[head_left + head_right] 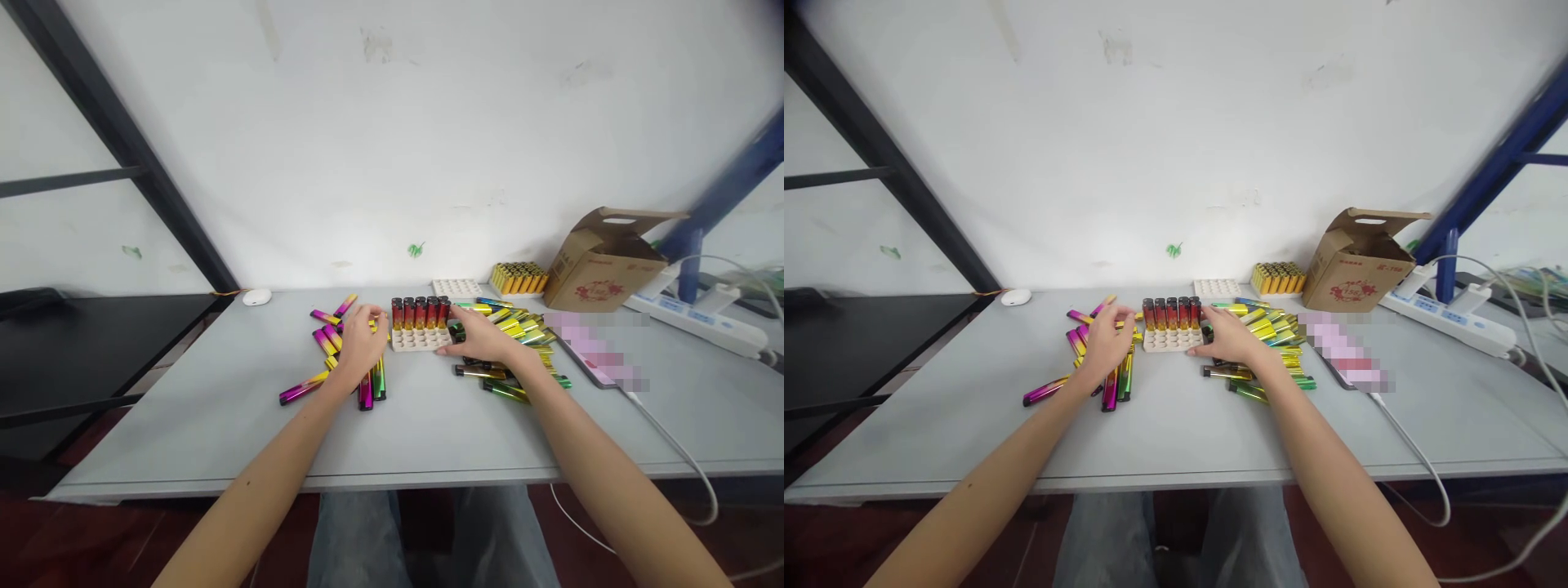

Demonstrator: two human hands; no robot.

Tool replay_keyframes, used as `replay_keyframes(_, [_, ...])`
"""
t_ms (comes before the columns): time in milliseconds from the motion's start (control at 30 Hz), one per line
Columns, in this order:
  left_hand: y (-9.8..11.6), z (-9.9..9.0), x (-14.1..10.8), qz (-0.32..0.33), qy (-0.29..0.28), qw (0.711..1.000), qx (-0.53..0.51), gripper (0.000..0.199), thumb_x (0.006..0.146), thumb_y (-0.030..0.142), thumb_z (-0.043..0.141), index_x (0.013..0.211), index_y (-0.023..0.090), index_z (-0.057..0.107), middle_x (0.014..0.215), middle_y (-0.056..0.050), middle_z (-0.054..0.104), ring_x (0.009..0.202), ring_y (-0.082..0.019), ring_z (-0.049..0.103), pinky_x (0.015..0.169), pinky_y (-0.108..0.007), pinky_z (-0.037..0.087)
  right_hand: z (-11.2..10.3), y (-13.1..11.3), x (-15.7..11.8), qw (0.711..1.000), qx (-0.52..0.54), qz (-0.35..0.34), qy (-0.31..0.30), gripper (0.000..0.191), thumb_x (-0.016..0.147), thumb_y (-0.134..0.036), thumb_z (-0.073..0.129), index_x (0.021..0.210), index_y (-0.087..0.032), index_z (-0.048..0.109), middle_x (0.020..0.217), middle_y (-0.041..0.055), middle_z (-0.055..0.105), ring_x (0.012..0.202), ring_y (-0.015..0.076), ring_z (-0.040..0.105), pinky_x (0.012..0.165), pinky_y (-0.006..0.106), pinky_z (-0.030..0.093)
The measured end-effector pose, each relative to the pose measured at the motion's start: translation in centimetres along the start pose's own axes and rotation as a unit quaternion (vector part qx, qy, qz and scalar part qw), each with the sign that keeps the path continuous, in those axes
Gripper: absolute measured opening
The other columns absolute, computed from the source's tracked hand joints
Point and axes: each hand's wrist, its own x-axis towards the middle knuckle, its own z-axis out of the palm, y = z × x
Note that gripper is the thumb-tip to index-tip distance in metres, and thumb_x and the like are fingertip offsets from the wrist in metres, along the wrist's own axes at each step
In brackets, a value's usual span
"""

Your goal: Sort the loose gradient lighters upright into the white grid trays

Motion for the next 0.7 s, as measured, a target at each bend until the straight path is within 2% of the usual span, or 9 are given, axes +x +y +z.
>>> replay_keyframes(133, [-0.2, 0.3, -0.3, 0.043, -0.035, 0.997, 0.047, 0.015, 0.084, 0.024, 0.047, 0.090, 0.019, 0.059, 0.096, -0.008, 0.063, 0.096, -0.022, 0.058, 0.088, -0.037, 0.043, 0.1, -0.4, 0.2, 1.000, -0.002, -0.001, 0.012, 0.061, 0.067, -0.054, 0.072, 0.111, -0.017, 0.054, 0.109, 0.0132, 0.063, 0.100, 0.0303, 0.060, 0.081, 0.040, 0.047])
replay_keyframes(267, [-0.4, 0.2, -0.4, 0.055, -0.089, 0.993, 0.056, 0.017, 0.086, 0.026, 0.044, 0.090, 0.020, 0.060, 0.095, -0.007, 0.065, 0.094, -0.023, 0.059, 0.086, -0.037, 0.044, 0.2, -0.7, 0.2, 0.999, -0.013, 0.012, 0.031, 0.058, 0.065, -0.054, 0.073, 0.106, -0.017, 0.055, 0.105, 0.0125, 0.065, 0.096, 0.0302, 0.061, 0.077, 0.038, 0.048])
replay_keyframes(333, [-0.5, 0.1, -0.3, 0.059, -0.097, 0.992, 0.063, 0.018, 0.086, 0.027, 0.044, 0.088, 0.020, 0.060, 0.094, -0.007, 0.066, 0.093, -0.024, 0.059, 0.086, -0.038, 0.043, 0.2, -0.7, 0.2, 0.999, -0.016, 0.012, 0.037, 0.058, 0.065, -0.054, 0.072, 0.106, -0.018, 0.055, 0.105, 0.0119, 0.065, 0.095, 0.0294, 0.062, 0.076, 0.037, 0.048])
replay_keyframes(467, [-1.4, -1.0, 0.7, 0.054, -0.075, 0.993, 0.076, 0.016, 0.085, 0.027, 0.046, 0.086, 0.022, 0.062, 0.094, -0.007, 0.067, 0.096, -0.026, 0.059, 0.088, -0.040, 0.042, 0.3, -0.7, 0.3, 0.999, -0.027, 0.011, 0.045, 0.058, 0.065, -0.055, 0.071, 0.106, -0.017, 0.055, 0.105, 0.0117, 0.065, 0.096, 0.0291, 0.061, 0.078, 0.037, 0.047])
replay_keyframes(600, [-4.0, -3.3, 2.5, -0.049, 0.002, 0.995, 0.088, 0.020, 0.084, 0.023, 0.045, 0.092, 0.021, 0.064, 0.096, -0.009, 0.068, 0.092, -0.027, 0.060, 0.086, -0.041, 0.044, 0.4, -1.0, 0.5, 0.998, -0.043, 0.015, 0.040, 0.052, 0.066, -0.055, 0.070, 0.099, -0.018, 0.055, 0.098, 0.0107, 0.064, 0.093, 0.0292, 0.060, 0.077, 0.038, 0.047])
replay_keyframes(700, [-5.7, -4.4, 3.3, -0.006, -0.008, 0.995, 0.100, 0.032, 0.084, 0.023, 0.045, 0.113, 0.022, 0.060, 0.101, -0.008, 0.068, 0.094, -0.025, 0.061, 0.089, -0.040, 0.043, 0.4, -1.1, 0.6, 0.998, -0.045, 0.018, 0.040, 0.051, 0.066, -0.054, 0.070, 0.098, -0.018, 0.054, 0.098, 0.0109, 0.063, 0.094, 0.0292, 0.059, 0.077, 0.038, 0.047])
